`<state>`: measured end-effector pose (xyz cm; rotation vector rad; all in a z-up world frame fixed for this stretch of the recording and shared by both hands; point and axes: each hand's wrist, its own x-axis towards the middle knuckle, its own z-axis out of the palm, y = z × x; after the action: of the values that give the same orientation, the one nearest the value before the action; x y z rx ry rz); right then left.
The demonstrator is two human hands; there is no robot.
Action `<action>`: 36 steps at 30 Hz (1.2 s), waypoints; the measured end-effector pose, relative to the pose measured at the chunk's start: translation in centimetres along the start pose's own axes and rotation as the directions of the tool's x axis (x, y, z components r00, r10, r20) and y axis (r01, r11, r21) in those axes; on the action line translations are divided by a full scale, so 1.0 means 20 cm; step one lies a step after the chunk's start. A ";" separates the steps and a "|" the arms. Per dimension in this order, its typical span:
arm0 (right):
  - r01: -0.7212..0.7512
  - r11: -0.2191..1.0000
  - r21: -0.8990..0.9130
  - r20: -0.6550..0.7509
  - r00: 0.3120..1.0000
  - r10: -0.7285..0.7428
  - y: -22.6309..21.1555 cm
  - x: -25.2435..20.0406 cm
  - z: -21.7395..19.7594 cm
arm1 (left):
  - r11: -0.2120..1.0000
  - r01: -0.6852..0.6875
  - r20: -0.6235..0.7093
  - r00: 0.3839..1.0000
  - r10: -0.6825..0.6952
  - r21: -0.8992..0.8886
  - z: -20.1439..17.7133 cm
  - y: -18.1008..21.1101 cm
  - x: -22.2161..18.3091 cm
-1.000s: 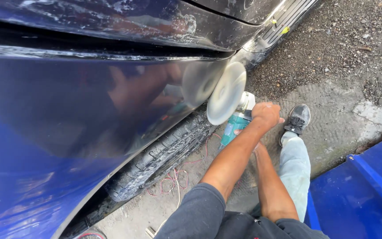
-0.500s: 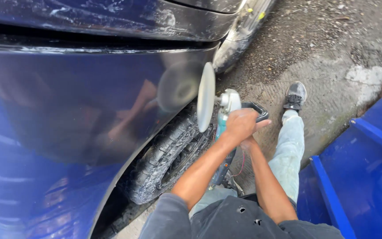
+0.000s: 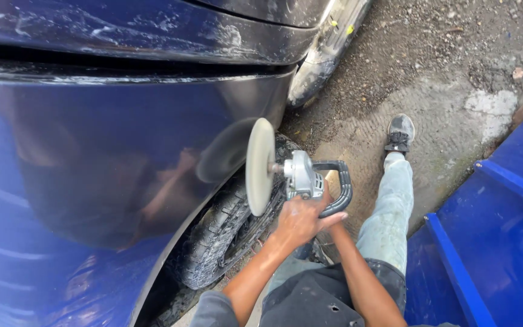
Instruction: Polishing the exterior paint of a blue pickup truck using a power buffer.
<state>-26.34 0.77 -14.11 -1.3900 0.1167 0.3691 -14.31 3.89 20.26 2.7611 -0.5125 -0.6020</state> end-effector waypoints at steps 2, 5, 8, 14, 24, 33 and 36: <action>0.022 1.000 -0.006 -0.004 1.000 -0.022 -0.03 0.08 -0.03 | 0.998 0.046 0.044 0.998 -0.044 -0.047 0.06 -0.06 0.12; 0.046 0.999 -0.018 -0.022 0.999 -0.046 -0.06 0.20 -0.12 | 0.991 0.071 0.073 0.995 -0.063 -0.110 0.28 -0.23 0.30; 0.000 0.988 -0.152 -0.003 1.000 0.000 0.14 0.40 -0.20 | 0.991 0.078 0.078 0.994 -0.070 -0.104 0.32 -0.30 0.55; -0.263 0.965 0.015 0.051 0.964 0.262 0.05 0.82 -0.28 | 0.995 0.093 0.201 0.976 -0.083 -0.039 0.48 -0.43 1.04; -0.353 0.903 0.244 0.102 0.936 0.338 0.02 0.87 -0.36 | 0.983 0.182 0.317 0.933 -0.168 -0.015 0.52 -0.42 1.22; -0.081 0.993 -0.083 -0.024 0.997 0.079 -0.47 0.61 -0.35 | 0.992 0.049 0.023 0.999 -0.047 -0.113 0.01 -0.18 0.69; 0.032 0.992 -0.119 -0.028 0.999 -0.036 -0.65 0.55 -0.30 | 0.990 0.029 -0.018 0.999 -0.032 -0.138 -0.14 -0.13 0.52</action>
<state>-11.13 -4.81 -6.28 -1.5133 0.0975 0.3311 -3.53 2.72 18.14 2.6462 -0.4091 -0.5919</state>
